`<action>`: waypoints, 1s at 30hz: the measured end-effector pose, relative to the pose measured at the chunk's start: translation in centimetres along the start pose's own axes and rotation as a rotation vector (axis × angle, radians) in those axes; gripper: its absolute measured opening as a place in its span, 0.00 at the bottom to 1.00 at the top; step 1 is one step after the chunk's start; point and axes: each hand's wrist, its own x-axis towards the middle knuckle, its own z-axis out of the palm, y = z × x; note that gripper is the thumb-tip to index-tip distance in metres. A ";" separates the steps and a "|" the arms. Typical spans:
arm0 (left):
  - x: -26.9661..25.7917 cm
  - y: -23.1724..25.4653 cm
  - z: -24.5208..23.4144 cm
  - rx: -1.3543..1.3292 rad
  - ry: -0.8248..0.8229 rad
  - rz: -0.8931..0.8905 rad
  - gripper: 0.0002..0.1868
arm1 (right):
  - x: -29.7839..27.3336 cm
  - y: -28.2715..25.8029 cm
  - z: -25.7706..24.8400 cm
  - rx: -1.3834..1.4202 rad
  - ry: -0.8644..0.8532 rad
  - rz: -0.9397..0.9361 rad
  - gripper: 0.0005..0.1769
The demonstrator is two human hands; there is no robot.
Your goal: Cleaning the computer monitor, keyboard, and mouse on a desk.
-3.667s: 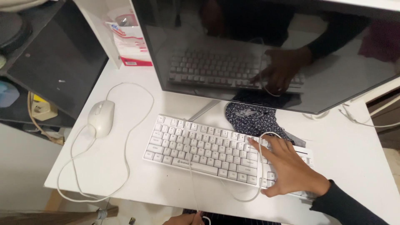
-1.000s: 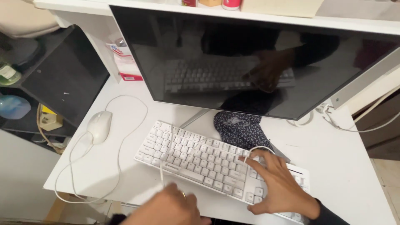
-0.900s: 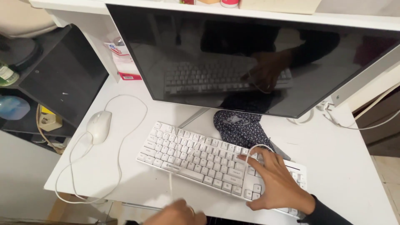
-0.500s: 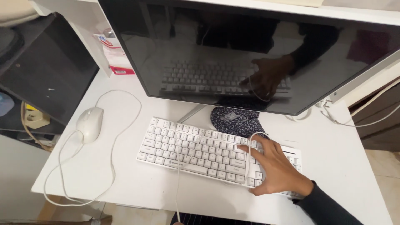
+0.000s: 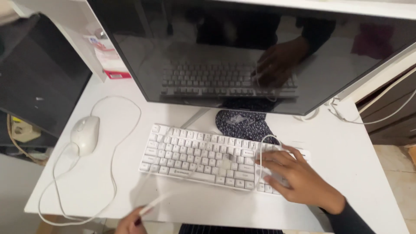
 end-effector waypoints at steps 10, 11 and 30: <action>16.2 39.2 8.1 0.243 0.581 -0.310 0.15 | 1.8 -0.1 -2.3 -0.078 0.081 0.177 0.12; 16.0 38.5 7.9 0.219 0.565 -0.327 0.16 | 1.7 0.4 -1.8 -0.100 0.033 0.279 0.10; 18.4 35.1 2.8 0.411 0.270 -0.734 0.13 | 4.9 0.4 2.8 0.110 0.084 -0.163 0.24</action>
